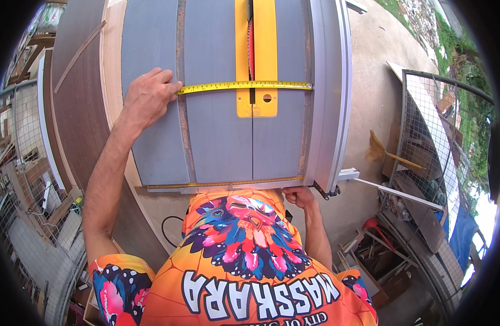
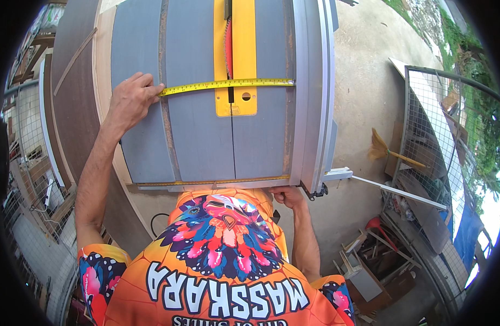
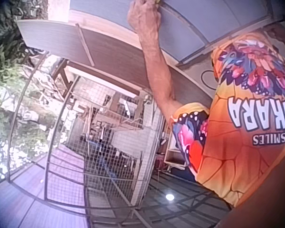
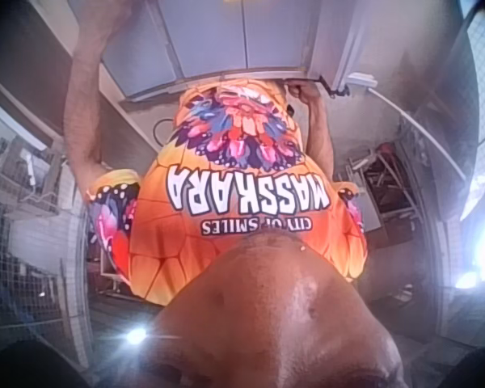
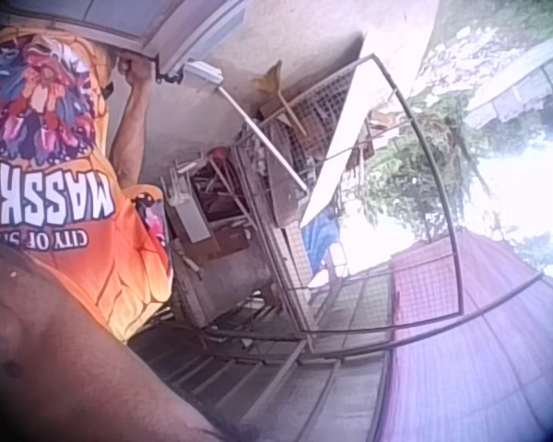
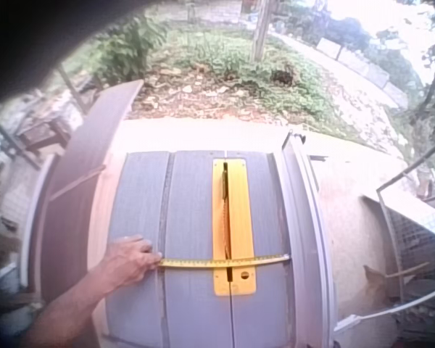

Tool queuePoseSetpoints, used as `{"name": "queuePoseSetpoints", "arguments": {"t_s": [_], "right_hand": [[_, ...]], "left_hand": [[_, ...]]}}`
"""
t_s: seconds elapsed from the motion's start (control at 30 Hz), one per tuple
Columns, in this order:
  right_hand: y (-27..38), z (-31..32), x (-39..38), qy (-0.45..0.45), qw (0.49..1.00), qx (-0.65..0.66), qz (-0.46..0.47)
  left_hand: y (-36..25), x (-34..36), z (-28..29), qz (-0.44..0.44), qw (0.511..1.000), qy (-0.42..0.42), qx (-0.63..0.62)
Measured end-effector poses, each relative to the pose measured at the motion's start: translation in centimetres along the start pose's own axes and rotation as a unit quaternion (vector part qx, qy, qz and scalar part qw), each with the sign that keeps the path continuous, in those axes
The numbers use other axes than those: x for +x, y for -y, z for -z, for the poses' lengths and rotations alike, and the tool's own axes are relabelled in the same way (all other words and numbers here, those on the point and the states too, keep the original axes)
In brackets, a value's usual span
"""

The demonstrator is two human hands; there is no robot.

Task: The person uses a tape measure to take dimensions of wooden cabinet components and a table saw, then places a wooden panel into a wooden frame.

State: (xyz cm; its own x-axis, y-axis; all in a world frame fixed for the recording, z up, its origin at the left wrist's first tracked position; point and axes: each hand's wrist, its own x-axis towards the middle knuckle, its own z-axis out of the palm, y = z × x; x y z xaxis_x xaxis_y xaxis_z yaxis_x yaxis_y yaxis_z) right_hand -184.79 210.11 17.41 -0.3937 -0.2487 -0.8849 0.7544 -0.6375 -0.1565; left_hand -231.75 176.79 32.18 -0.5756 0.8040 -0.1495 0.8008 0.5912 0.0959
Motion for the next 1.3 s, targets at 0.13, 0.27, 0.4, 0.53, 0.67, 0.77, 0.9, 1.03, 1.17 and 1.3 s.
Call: {"name": "queuePoseSetpoints", "arguments": {"t_s": [0.13,0.27,0.4,0.53,0.67,0.77,0.9,1.03,1.17,1.3], "right_hand": [[-0.1,-0.2,0.0,-0.008,1.000,0.007,-0.002],[-0.2,-0.4,-0.1,-0.027,1.000,0.003,0.003],[0.2,-0.8,-0.3,-0.029,1.000,0.001,-0.002],[0.3,-1.1,-0.3,-0.034,0.999,0.013,-0.009],[0.1,-1.0,-0.3,-0.026,1.000,0.012,-0.003],[0.2,-1.0,-0.4,-0.030,0.999,0.009,-0.011],[-0.2,-0.5,-0.1,-0.033,0.999,0.006,-0.011],[-0.3,-0.3,0.1,-0.007,1.000,0.011,-0.007],[-0.2,-0.5,0.0,0.005,1.000,0.007,-0.003],[-0.1,-0.7,-0.1,0.004,1.000,0.007,-0.007]], "left_hand": [[0.0,0.0,0.1,-0.007,1.000,-0.023,-0.020],[0.1,-0.1,-0.1,-0.006,0.999,-0.033,-0.041],[0.0,-0.2,0.1,-0.010,0.998,-0.046,-0.051],[0.1,-0.4,0.2,-0.009,0.997,-0.049,-0.056],[-0.1,-0.6,0.0,0.000,0.999,-0.034,-0.036],[-0.2,-0.7,0.1,0.007,0.999,-0.033,-0.035],[-0.2,-0.8,0.0,0.006,0.999,-0.038,-0.034],[-0.4,-0.8,-0.1,0.010,0.999,-0.033,-0.023],[-0.3,-0.8,-0.2,0.007,0.999,-0.039,-0.026],[-0.6,-0.7,0.2,0.002,0.999,-0.044,-0.031]]}}
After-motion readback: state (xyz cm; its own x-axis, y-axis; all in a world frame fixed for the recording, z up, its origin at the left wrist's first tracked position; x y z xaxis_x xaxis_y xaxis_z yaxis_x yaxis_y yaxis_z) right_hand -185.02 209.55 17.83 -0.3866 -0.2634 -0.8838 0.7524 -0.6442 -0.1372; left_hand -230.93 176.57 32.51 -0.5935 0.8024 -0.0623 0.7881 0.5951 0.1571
